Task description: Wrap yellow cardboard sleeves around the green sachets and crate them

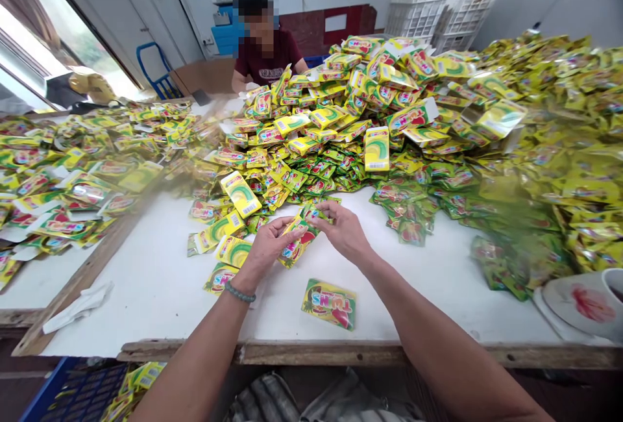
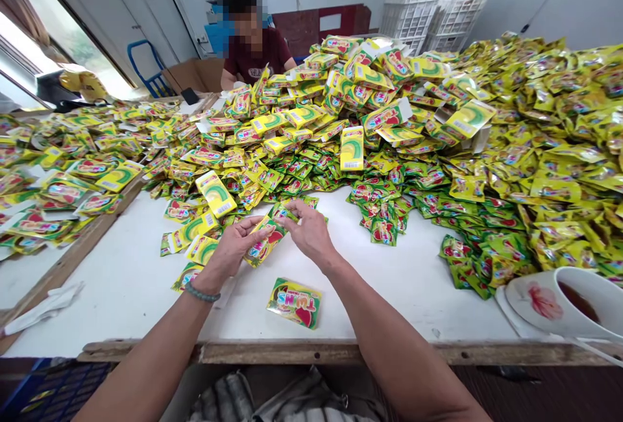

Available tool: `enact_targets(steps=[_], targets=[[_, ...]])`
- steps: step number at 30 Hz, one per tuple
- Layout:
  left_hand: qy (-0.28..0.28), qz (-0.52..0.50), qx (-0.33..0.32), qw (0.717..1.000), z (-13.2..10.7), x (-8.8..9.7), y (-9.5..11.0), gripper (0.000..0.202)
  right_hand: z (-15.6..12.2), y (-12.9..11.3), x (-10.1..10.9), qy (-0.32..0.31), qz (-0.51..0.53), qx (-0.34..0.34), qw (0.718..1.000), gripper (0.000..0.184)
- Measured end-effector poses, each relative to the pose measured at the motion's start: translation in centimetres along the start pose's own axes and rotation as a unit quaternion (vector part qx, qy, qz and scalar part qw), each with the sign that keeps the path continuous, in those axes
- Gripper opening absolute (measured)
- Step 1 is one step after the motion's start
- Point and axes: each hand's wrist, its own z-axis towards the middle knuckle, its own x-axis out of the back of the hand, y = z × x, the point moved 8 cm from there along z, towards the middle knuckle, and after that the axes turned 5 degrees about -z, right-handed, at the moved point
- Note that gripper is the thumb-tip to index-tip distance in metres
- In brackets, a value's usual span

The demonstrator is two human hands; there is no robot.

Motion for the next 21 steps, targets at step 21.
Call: enact_targets(steps=[21], targets=[[-0.024,-0.014,-0.085,0.996,-0.7,-0.7,1.2,0.052,-0.8,-1.0,-2.4,-0.103,-0.006,0.025,0.994,0.036]])
